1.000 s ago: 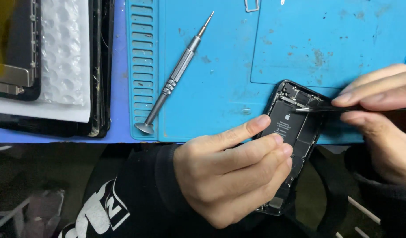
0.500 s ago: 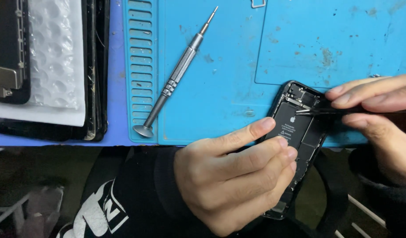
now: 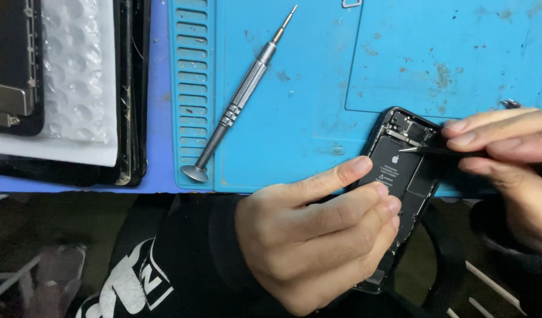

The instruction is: Performing internal repairs and component adjustments on a disassembled smartphone.

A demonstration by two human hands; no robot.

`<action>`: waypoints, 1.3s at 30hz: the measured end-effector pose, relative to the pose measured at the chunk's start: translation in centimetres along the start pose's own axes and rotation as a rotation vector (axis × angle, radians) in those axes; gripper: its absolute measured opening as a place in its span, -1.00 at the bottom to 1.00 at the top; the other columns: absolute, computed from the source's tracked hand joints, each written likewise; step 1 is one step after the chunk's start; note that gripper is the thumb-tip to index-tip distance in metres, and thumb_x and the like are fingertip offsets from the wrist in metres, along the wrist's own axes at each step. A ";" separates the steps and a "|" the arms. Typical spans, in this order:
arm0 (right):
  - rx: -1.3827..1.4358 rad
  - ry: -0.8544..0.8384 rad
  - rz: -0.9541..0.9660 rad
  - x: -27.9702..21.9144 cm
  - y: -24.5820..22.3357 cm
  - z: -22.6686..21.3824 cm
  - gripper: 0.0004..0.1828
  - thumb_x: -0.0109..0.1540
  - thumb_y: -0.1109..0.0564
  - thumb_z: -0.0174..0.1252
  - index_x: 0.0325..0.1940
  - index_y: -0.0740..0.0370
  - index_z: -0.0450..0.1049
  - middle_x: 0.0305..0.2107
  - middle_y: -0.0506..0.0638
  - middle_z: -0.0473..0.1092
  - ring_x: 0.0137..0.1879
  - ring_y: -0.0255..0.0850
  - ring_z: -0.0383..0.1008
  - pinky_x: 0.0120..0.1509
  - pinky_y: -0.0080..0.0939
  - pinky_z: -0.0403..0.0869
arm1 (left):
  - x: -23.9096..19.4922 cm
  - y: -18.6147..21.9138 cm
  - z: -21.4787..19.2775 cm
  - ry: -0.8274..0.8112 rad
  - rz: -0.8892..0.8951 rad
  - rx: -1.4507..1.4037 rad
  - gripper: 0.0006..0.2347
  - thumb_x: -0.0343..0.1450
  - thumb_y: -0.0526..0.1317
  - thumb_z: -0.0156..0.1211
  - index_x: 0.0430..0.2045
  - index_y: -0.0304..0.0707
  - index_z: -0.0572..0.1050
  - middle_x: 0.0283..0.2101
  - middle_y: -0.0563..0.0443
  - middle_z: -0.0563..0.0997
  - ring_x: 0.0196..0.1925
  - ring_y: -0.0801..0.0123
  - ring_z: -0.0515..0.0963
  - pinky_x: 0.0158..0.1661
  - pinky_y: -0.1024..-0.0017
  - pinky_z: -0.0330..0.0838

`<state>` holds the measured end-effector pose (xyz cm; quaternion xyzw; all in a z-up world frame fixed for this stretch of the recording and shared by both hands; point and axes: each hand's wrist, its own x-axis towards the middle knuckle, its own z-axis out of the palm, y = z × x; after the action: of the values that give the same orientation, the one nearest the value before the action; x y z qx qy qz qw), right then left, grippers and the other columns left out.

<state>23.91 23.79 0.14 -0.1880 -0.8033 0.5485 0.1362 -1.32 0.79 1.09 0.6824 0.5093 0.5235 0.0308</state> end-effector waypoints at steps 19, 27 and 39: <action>-0.043 0.012 0.074 -0.6 -1.5 0.4 -0.76 0.42 0.37 0.01 0.12 0.23 0.20 -0.07 0.13 0.40 0.17 -0.04 0.46 0.48 0.07 0.45 | 0.4 0.9 -0.4 0.009 -0.108 -0.049 -0.93 0.47 -0.51 0.31 -0.23 -0.48 0.61 -0.09 -0.11 0.61 0.12 0.24 0.60 0.20 0.23 0.69; -0.030 -0.014 0.050 0.4 -2.0 0.6 -0.71 0.38 0.40 0.06 0.13 0.20 0.24 -0.07 0.11 0.42 0.19 -0.04 0.50 0.43 0.06 0.51 | 0.3 0.9 -0.2 0.011 -0.108 -0.046 -0.92 0.48 -0.52 0.32 -0.22 -0.47 0.61 -0.08 -0.10 0.61 0.13 0.25 0.59 0.19 0.24 0.69; -0.211 0.097 0.053 -2.9 -0.7 0.8 -0.88 0.44 0.34 0.08 -0.06 0.15 0.39 0.01 0.10 0.49 0.18 -0.14 0.58 0.36 -0.02 0.56 | -0.3 0.5 -0.5 0.020 -0.027 -0.007 -0.90 0.46 -0.55 0.31 -0.21 -0.49 0.58 -0.04 -0.13 0.59 0.16 0.20 0.56 0.19 0.22 0.68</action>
<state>26.07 21.63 0.45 -0.2490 -0.8437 0.4546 0.1398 -1.37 0.11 1.38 0.6699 0.5171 0.5316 0.0351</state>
